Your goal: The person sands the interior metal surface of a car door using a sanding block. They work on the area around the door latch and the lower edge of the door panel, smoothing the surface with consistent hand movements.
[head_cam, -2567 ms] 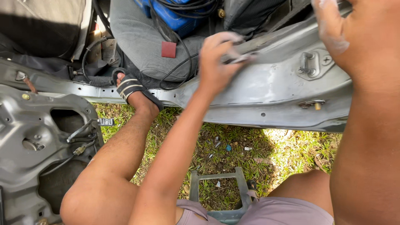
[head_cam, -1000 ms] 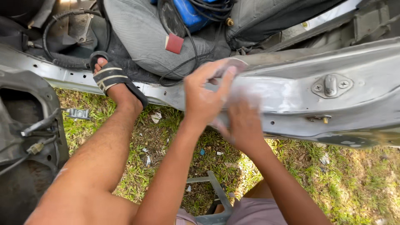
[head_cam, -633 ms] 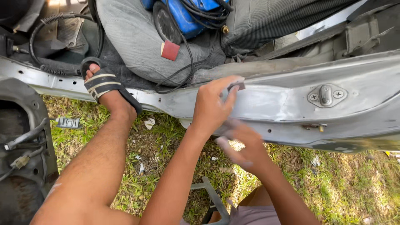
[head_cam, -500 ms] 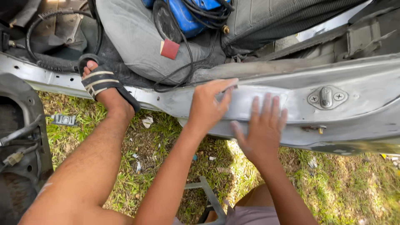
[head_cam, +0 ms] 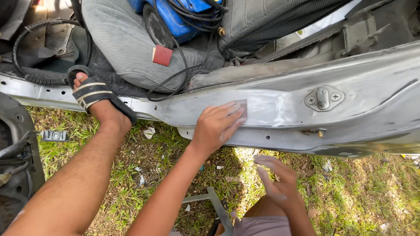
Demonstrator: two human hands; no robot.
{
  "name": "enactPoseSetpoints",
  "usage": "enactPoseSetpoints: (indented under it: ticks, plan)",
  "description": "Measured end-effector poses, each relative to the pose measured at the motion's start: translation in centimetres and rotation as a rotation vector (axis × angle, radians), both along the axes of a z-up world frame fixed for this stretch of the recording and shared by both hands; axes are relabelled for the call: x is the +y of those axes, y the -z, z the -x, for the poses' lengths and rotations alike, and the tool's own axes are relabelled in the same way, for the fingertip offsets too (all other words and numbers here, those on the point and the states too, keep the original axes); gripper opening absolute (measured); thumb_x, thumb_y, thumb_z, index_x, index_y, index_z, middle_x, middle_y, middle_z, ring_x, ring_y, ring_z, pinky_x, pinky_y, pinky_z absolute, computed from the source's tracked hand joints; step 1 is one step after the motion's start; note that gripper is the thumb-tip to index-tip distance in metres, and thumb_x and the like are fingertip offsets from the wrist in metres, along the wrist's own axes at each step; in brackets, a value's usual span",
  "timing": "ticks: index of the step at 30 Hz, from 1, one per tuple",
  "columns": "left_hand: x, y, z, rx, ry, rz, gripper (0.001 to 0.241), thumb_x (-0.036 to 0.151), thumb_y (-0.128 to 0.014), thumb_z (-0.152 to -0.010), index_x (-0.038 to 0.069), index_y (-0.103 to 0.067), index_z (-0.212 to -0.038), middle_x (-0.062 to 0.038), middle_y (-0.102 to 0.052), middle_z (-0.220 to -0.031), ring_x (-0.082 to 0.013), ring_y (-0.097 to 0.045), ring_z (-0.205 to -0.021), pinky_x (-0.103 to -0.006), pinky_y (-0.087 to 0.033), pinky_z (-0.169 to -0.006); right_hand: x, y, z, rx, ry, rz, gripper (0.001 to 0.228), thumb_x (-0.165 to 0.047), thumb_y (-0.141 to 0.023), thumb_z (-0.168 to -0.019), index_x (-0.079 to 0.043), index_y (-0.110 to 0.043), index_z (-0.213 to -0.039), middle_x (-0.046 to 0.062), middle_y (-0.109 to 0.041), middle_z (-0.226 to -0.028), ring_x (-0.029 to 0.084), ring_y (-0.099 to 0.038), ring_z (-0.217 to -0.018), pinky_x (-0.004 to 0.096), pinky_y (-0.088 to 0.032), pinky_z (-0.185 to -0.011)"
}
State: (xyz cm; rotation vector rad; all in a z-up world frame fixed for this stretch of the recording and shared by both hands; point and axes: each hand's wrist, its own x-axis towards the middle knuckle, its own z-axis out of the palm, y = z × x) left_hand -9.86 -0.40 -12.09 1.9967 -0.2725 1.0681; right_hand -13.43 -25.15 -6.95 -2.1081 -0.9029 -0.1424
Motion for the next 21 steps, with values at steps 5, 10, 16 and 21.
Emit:
enactPoseSetpoints:
  ticks: [5, 10, 16, 21]
  plan:
    - [0.9, 1.4, 1.0, 0.003, 0.117, -0.104, 0.034, 0.009, -0.079, -0.098, 0.012, -0.068, -0.131, -0.008, -0.068, -0.139, -0.03, -0.065, -0.134, -0.0397, -0.047, -0.094, -4.4, -6.0, -3.3, -0.21, 0.077, -0.11, 0.018, 0.004, -0.056, -0.092, 0.011, -0.066, -0.105, 0.028, -0.072, -0.106, 0.038, -0.076, -0.098, 0.043, -0.066, -0.089]
    - [-0.8, 2.4, -0.9, -0.008, 0.029, -0.263, 0.054, 0.049, -0.078, -0.097, 0.026, -0.059, -0.143, 0.002, -0.065, -0.145, -0.0247, -0.059, -0.141, -0.0423, -0.039, -0.1, -5.4, -12.8, -11.0, -1.077, 0.063, 0.09, 0.053, -0.035, -0.059, -0.104, 0.016, -0.072, -0.109, 0.044, -0.063, -0.123, 0.059, -0.061, -0.116, 0.068, -0.045, -0.116]
    - [-6.5, -3.6, -2.3, 0.123, 0.289, -0.289, 0.071, 0.06, -0.048, -0.104, 0.017, -0.037, -0.159, -0.006, -0.046, -0.164, -0.0215, -0.042, -0.157, -0.0553, -0.037, -0.128, -5.5, -10.8, -13.8, -1.082, 0.092, 0.045, 0.087, -0.052, -0.048, -0.098, 0.03, -0.058, -0.124, 0.04, -0.053, -0.115, 0.057, -0.059, -0.114, 0.061, -0.054, -0.1]
    - [1.0, -1.0, -0.8, 0.18, 0.346, -0.53, 0.053, 0.048, -0.049, -0.107, 0.025, -0.045, -0.155, 0.002, -0.048, -0.161, -0.0192, -0.04, -0.154, -0.0586, -0.024, -0.126, -3.9, -11.1, -13.9, -1.041, 0.068, -0.058, 0.086, -0.056, -0.043, -0.096, 0.024, -0.048, -0.128, 0.038, -0.048, -0.122, 0.059, -0.053, -0.118, 0.068, -0.047, -0.104]
